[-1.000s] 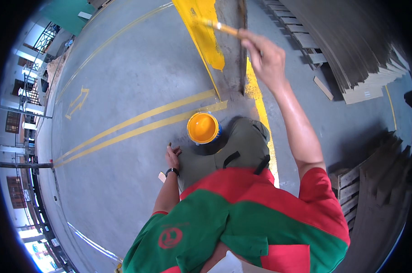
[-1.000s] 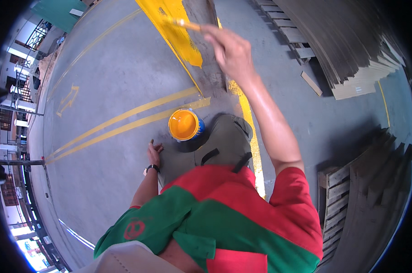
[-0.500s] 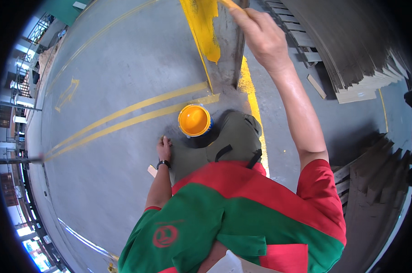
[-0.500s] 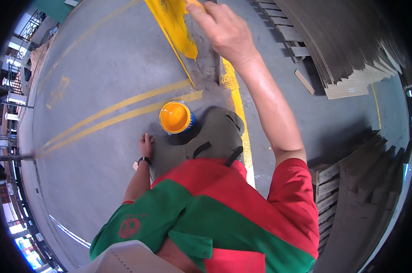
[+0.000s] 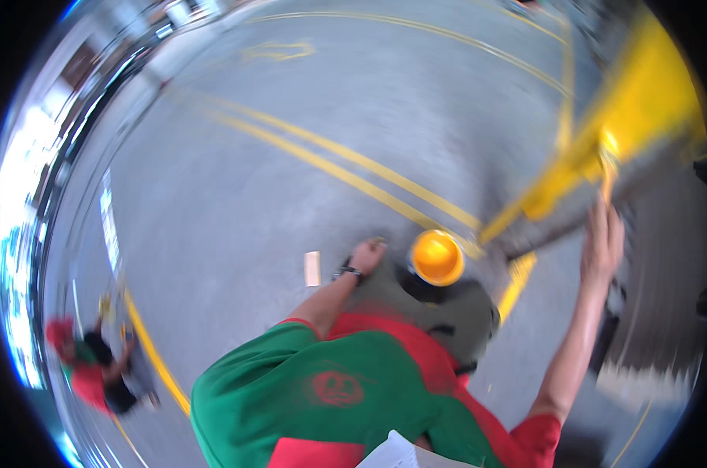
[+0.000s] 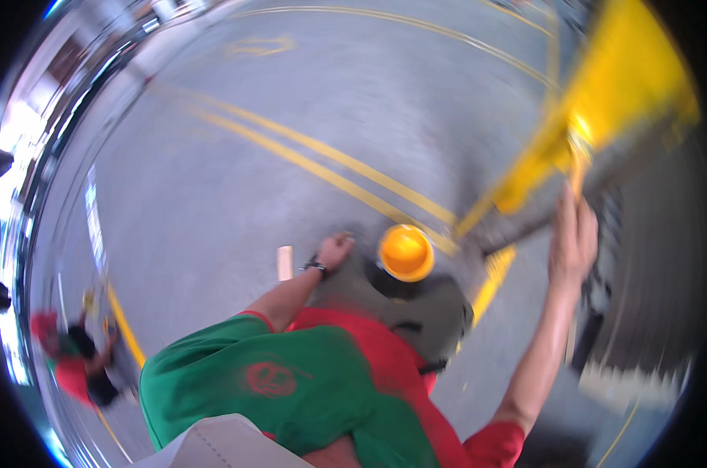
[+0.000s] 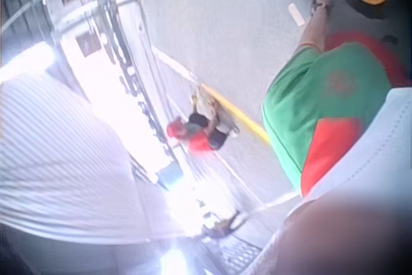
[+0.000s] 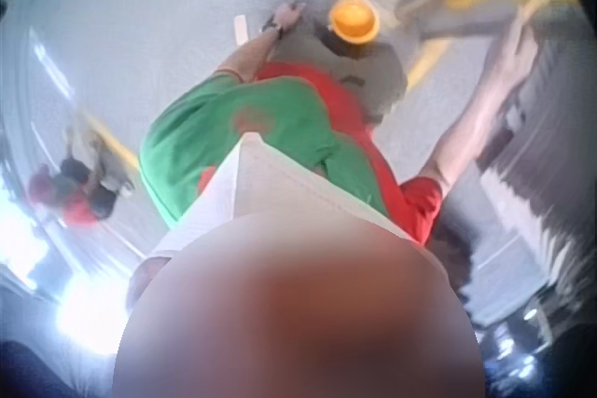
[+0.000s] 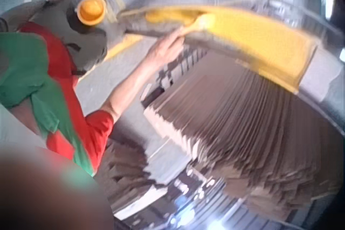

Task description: The person paints a vertical metal pillar yellow using a paintbrush and a bucket of paint. They repeatedly dip the brush into the paint and apply it to the pillar's surface.

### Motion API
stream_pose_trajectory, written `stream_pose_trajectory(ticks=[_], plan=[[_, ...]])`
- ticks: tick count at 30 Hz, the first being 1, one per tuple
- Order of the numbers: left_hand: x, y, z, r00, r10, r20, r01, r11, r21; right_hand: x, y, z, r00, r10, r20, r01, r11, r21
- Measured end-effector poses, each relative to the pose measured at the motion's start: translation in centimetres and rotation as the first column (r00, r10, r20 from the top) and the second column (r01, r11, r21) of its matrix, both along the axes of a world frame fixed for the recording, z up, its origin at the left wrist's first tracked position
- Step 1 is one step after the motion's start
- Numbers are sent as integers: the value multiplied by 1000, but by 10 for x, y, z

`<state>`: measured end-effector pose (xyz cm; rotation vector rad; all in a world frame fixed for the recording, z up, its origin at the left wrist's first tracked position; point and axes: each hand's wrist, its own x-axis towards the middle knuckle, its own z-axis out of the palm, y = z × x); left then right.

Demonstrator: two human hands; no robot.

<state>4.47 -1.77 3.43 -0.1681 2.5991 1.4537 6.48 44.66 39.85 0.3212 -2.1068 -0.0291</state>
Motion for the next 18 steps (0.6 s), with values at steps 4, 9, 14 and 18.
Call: stream_pose_trajectory(ticks=[4, 9, 14, 18], plan=[[3, 1, 4, 998, 43, -36, -41, 998, 46, -1, -13, -51, 982, 137, 131, -155, 979, 130], [2, 1, 1, 999, 26, 23, -27, 998, 58, 20, 6, -65, 992, 52, 112, -62, 994, 90], [-2, -1, -10, 996, -19, -92, 15, 999, -46, 3, 25, -20, 939, 273, 211, -16, 646, -763], [-8, -4, -20, 1000, -15, 6, 14, 994, 109, 2, 9, -47, 974, 53, 222, -77, 992, 102]])
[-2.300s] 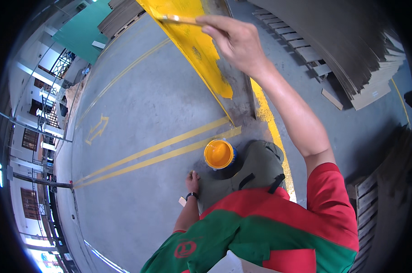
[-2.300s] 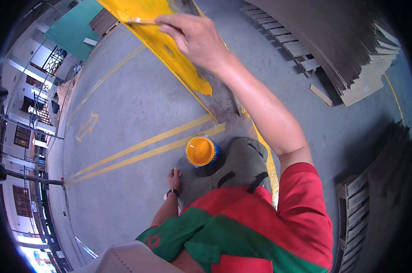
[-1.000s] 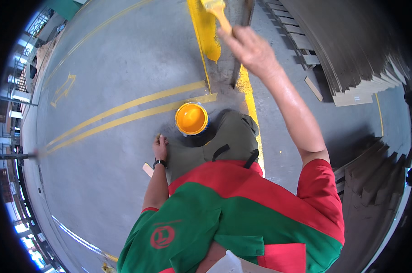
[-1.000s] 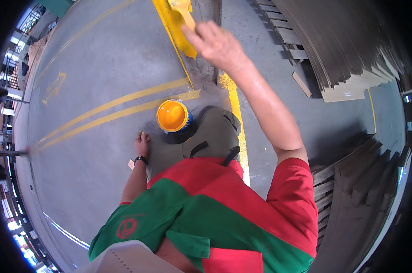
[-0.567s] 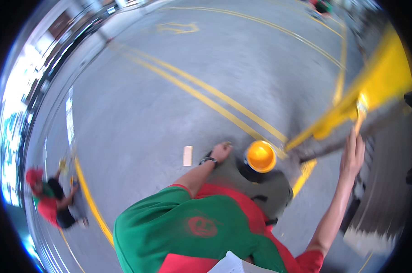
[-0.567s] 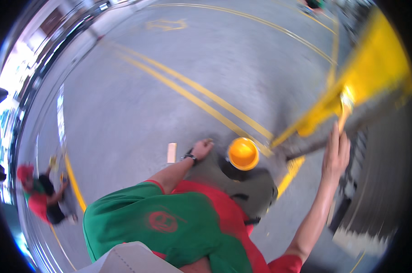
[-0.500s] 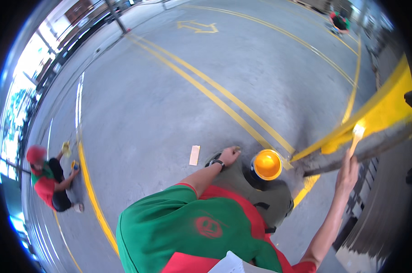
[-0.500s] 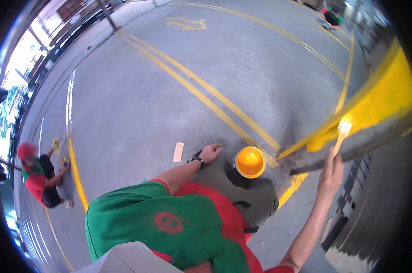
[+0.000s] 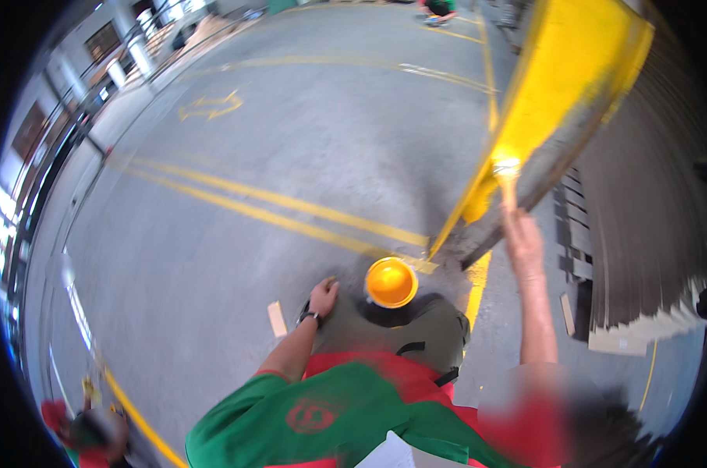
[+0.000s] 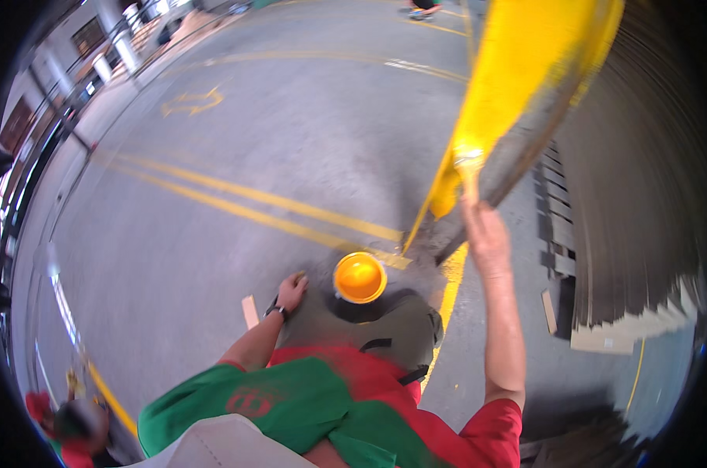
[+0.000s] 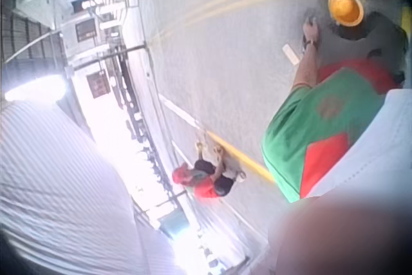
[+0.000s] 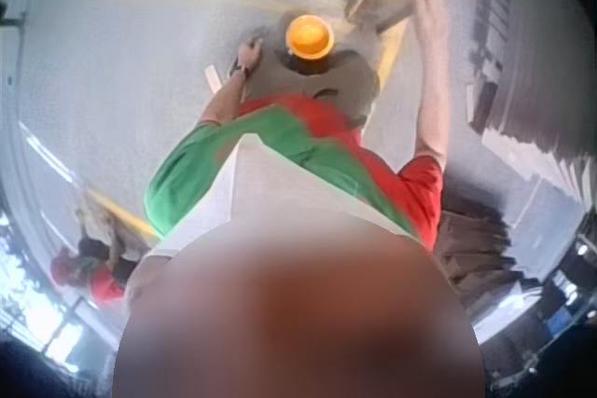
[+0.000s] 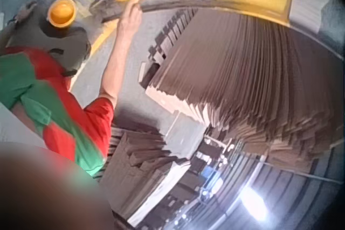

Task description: The person paints a vertical metal pillar yellow using a paintbrush and a bucket of paint. They repeatedly dip the brush into the paint and apply it to the pillar's surface.

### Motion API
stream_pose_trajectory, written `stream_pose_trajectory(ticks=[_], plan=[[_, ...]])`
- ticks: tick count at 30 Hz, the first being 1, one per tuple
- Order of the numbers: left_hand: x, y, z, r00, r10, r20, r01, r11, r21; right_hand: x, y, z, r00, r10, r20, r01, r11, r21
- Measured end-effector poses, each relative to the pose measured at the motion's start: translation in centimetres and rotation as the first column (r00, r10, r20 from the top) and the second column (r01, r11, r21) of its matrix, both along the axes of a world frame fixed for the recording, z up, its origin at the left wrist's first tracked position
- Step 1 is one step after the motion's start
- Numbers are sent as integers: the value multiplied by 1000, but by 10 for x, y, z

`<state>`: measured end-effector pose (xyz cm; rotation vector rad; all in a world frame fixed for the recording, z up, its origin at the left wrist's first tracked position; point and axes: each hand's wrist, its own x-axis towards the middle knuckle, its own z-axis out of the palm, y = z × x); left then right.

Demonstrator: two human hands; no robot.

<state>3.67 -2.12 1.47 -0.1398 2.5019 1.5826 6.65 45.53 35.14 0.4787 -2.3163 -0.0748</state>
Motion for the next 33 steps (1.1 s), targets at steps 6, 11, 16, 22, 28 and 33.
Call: stream_pose_trajectory(ticks=[6, 11, 16, 22, 28, 33], plan=[[-5, -4, -19, 998, 28, 62, -34, 995, 93, 27, -6, -5, 998, -18, -55, 17, 1000, -8], [-6, 0, -33, 1000, -22, -5, 22, 996, 82, 8, -1, 64, 920, -50, -389, 45, 999, -23], [-2, 1, -19, 995, 80, 62, -92, 968, 233, -8, -21, 39, 968, -32, -250, 34, 999, 3], [-4, -6, -6, 994, -105, -35, 95, 974, -206, 49, -73, -69, 986, -66, 154, 132, 872, -471], [2, 2, 13, 1000, -12, 6, 12, 987, -162, 37, -144, -127, 786, 155, 598, 421, 574, -702], [2, 5, 26, 1000, -6, -23, 3, 991, -135, -17, -172, -186, 518, 140, 844, 502, 750, -432]])
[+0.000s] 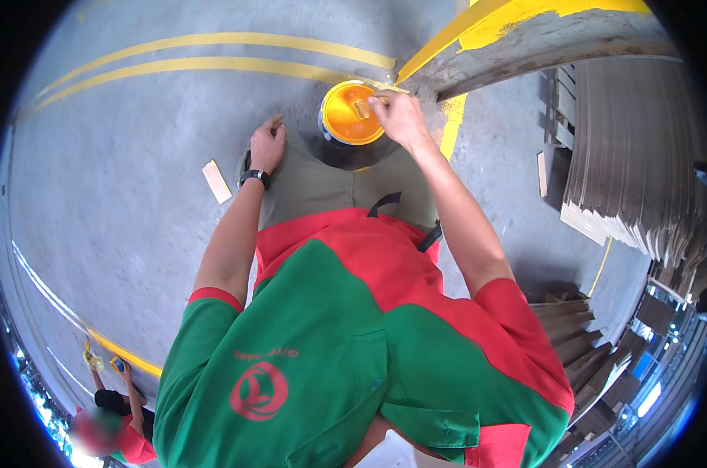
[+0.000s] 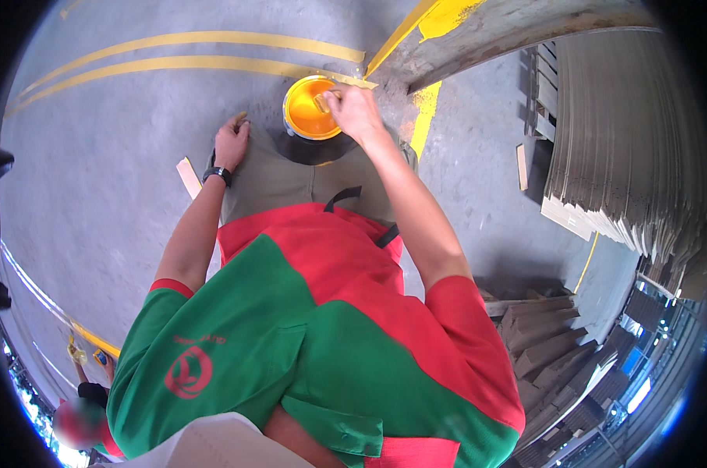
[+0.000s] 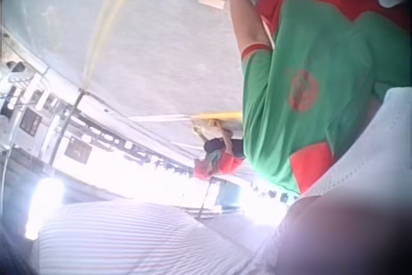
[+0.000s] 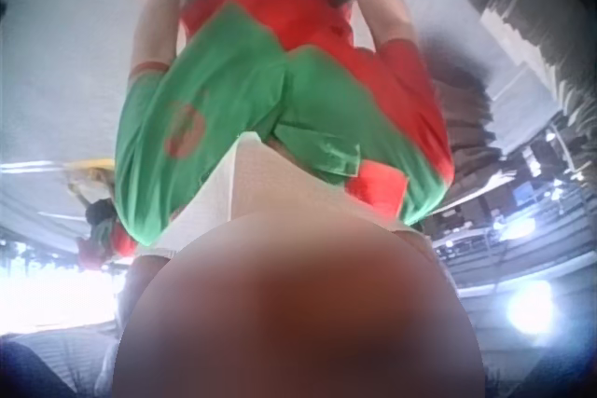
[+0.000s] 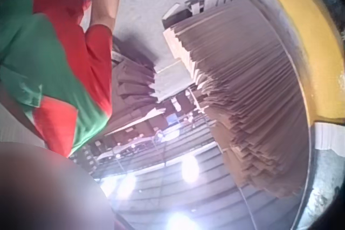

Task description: The person paints a vertical metal pillar yellow using a paintbrush and a bucket of paint. They repeatedly dip the brush into the paint and apply it to the pillar's surface.

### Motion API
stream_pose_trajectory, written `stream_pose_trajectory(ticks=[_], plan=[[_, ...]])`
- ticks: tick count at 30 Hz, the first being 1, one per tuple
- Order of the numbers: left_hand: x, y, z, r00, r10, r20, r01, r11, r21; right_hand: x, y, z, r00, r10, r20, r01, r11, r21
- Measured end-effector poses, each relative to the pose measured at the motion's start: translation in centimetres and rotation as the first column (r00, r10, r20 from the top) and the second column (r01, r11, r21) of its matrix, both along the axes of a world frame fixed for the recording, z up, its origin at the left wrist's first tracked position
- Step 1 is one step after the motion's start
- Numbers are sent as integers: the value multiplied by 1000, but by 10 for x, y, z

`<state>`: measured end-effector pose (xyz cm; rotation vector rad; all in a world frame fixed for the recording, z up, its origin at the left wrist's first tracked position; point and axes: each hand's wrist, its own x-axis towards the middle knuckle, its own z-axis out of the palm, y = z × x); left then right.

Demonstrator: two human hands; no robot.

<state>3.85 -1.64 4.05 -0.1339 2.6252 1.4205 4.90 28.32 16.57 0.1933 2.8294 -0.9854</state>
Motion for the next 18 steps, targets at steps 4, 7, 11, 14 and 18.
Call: stream_pose_trajectory(ticks=[4, 7, 11, 14, 18], plan=[[3, -2, -5, 999, 22, 39, -22, 1000, 8, -30, -23, -75, 982, 96, 165, -119, 984, 135], [2, -2, -9, 999, 35, -23, -35, 999, 9, -42, -36, -110, 972, 99, 215, -142, 971, 192], [0, -5, -7, 999, 40, 4, -40, 999, 6, -42, -37, -103, 967, 126, 222, -175, 960, 218], [-6, 7, -8, 999, 12, 45, -14, 999, 39, -33, -22, -70, 987, 28, 157, -47, 992, 117], [-21, 55, -32, 936, 49, 350, -178, 920, 350, -10, -7, -23, 998, -46, 31, 47, 997, -60]])
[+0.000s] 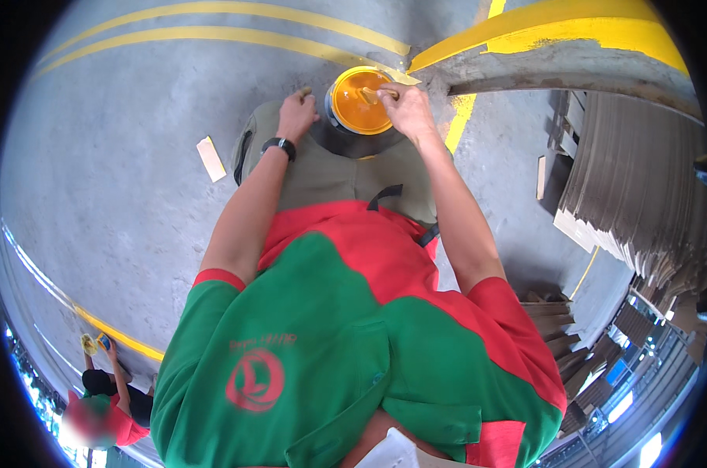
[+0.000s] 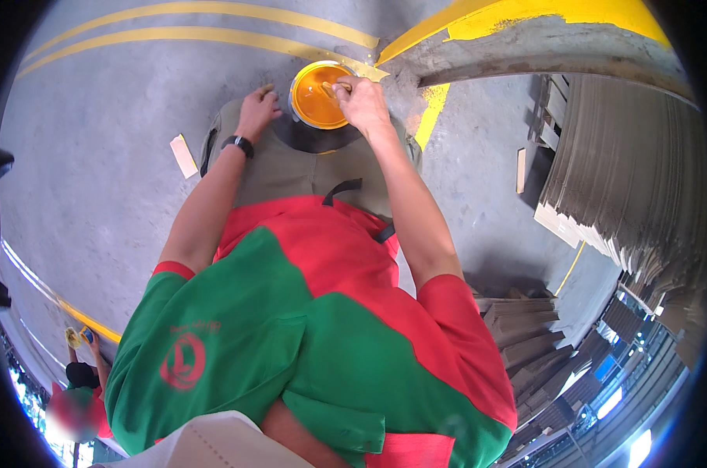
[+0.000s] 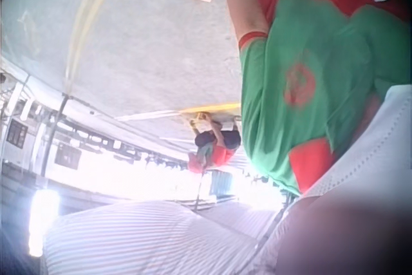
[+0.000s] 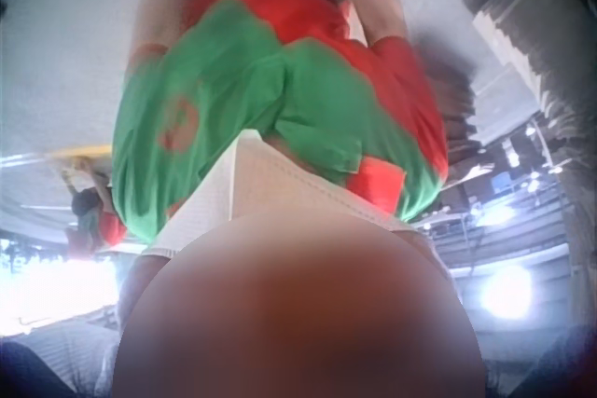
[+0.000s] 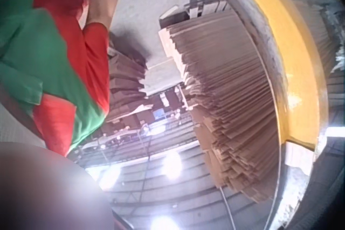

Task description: The person paints a vertical metal pillar yellow using a paintbrush and a bucket of paint. They repeatedly dip the brush into the paint and apply it to the pillar's surface.

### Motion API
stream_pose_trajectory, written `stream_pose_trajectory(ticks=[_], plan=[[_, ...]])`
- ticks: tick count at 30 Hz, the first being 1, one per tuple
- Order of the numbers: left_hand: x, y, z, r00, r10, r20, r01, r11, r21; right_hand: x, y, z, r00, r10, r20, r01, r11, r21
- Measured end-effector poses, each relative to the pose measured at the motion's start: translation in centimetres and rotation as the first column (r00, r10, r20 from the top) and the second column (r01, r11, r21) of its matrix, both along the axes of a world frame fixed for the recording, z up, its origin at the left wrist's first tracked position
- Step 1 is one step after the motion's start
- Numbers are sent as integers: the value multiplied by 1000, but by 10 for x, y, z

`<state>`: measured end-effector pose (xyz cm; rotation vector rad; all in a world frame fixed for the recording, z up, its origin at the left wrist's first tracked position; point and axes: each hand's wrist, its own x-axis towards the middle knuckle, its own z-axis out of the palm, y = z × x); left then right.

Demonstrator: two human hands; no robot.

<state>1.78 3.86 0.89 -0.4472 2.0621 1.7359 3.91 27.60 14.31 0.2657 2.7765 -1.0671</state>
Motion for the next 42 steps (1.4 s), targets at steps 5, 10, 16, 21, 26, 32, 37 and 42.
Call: stream_pose_trajectory(ticks=[5, 10, 16, 21, 26, 32, 37, 42], plan=[[-3, 35, -53, 890, 65, 452, -144, 979, 141, 29, 10, 25, 996, -88, 26, 88, 996, 1], [3, 44, -84, 820, 196, 538, -404, 864, 301, 49, 29, 0, 982, -181, 53, 185, 980, -79], [0, 40, -60, 915, -395, 82, 384, 794, -471, 46, 32, -32, 993, -116, -24, 103, 942, -318], [-8, 61, -65, 936, 187, 299, -172, 982, -76, 24, 24, -36, 1000, -24, -1, 24, 988, -154], [2, 70, -85, 897, 187, 400, -228, 972, 56, 17, 9, -20, 988, 55, -141, -69, 993, -95], [-1, 59, -92, 786, -73, 614, -419, 666, 617, 23, -3, -6, 998, -66, 1, 66, 996, 68], [4, 43, -89, 827, -104, 552, -289, 763, 578, 35, -8, -14, 992, -62, -107, 70, 995, 67], [2, 48, -84, 849, -100, 518, -247, 793, 557, 26, -12, -17, 995, 71, 67, -81, 984, 158]])
